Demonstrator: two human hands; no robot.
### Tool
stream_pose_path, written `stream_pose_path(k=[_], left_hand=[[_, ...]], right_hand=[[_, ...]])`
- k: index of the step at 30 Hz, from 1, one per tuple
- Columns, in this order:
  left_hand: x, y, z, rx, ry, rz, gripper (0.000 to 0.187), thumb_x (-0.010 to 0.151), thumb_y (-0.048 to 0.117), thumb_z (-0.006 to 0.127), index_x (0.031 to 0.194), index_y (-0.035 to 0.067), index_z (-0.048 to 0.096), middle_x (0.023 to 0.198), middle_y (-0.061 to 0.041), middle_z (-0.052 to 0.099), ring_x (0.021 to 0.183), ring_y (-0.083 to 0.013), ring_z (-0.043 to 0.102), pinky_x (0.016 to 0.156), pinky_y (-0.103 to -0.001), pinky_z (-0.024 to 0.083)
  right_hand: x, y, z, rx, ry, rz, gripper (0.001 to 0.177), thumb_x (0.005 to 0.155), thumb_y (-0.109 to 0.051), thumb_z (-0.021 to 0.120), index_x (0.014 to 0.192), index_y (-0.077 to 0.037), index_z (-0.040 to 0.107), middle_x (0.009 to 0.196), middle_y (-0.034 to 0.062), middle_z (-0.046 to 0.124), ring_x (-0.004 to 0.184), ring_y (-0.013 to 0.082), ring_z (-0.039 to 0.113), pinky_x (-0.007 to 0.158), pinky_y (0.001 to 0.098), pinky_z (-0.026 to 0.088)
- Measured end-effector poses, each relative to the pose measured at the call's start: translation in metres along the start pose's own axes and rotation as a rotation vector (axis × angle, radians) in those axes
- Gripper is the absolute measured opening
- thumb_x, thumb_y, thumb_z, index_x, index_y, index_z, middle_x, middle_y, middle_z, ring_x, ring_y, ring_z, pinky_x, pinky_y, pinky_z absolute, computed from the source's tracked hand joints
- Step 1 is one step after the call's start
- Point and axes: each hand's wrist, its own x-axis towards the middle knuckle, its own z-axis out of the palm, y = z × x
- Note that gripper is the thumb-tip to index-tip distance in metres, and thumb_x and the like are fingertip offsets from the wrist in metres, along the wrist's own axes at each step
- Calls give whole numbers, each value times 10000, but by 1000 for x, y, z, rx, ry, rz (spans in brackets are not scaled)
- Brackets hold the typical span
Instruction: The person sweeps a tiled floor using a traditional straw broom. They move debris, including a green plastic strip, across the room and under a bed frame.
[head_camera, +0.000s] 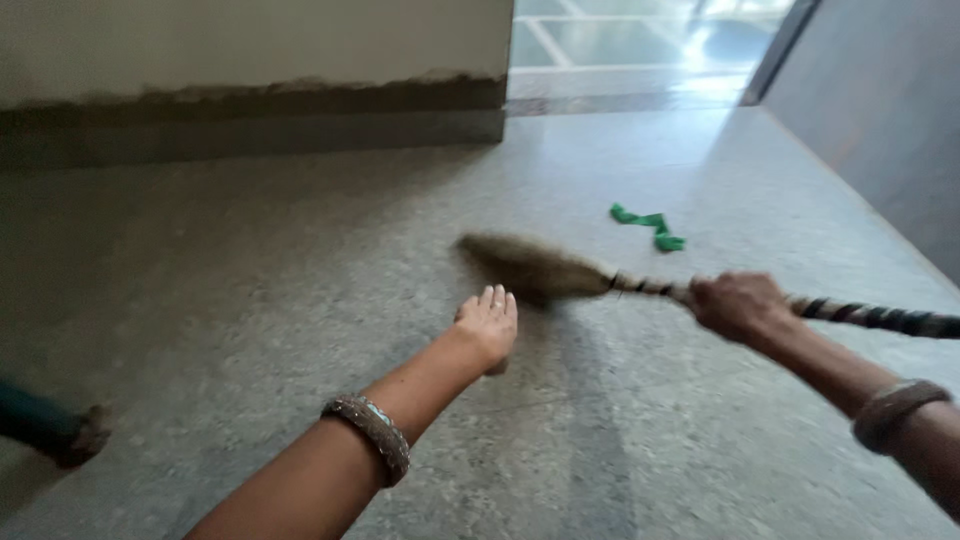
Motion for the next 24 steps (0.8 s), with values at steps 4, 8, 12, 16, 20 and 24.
stream_pose_path(k=[4, 8, 12, 16, 20, 24], left_hand=[[5, -34, -12, -73, -31, -125, 875, 931, 229, 621, 1603, -34, 126, 1696, -222, 105, 1568, -335, 139, 1215, -442, 237], [-5, -22, -32, -154, -139, -159, 967, 890, 228, 686, 1606, -37, 92, 1695, -223, 75, 1572, -331, 111, 1230, -435, 203], [-34, -12, -47, -255, -219, -160, 973, 890, 229, 693, 1605, -37, 88, 1695, -224, 79, 1573, -332, 117, 1236, -433, 202], [-75, -28, -64, -324, -262, -201, 980, 891, 231, 699, 1605, -37, 85, 1694, -226, 83, 1574, -332, 122, 1242, -430, 201], [-113, -55, -89, -282, -280, -252, 1003, 889, 183, 708, 1605, -57, 49, 1693, -248, 53, 1565, -348, 100, 1233, -415, 186], [-152, -68, -116, -436, -222, -294, 975, 937, 313, 667, 1585, -62, 43, 1678, -246, 57, 1555, -361, 103, 1224, -441, 200]], right_hand=[[7, -34, -29, 113, 107, -150, 430, 1013, -527, 489, 1130, -164, 688, 741, 54, 708, 649, 217, 683, 614, 380, 526], [-12, -97, -3, 660, -105, -755, 497, 943, -239, 554, 1440, -233, 528, 921, -43, 705, 641, 100, 678, 584, 286, 571], [-22, -101, 4, 115, -243, -519, 579, 1011, -376, 539, 1559, -412, 354, 705, 24, 650, 501, 136, 510, 470, 323, 433], [17, -91, -25, 127, -146, -375, 549, 1055, -307, 508, 1566, -427, 348, 647, 19, 607, 444, 115, 456, 377, 277, 362], [25, -119, -76, 248, -244, -310, 573, 1062, -352, 519, 1580, -409, 281, 688, 37, 597, 453, 136, 450, 405, 293, 385], [-21, -167, -94, 804, -445, -505, 859, 872, -214, 608, 1558, -353, 111, 855, 30, 676, 549, 202, 657, 469, 371, 604]])
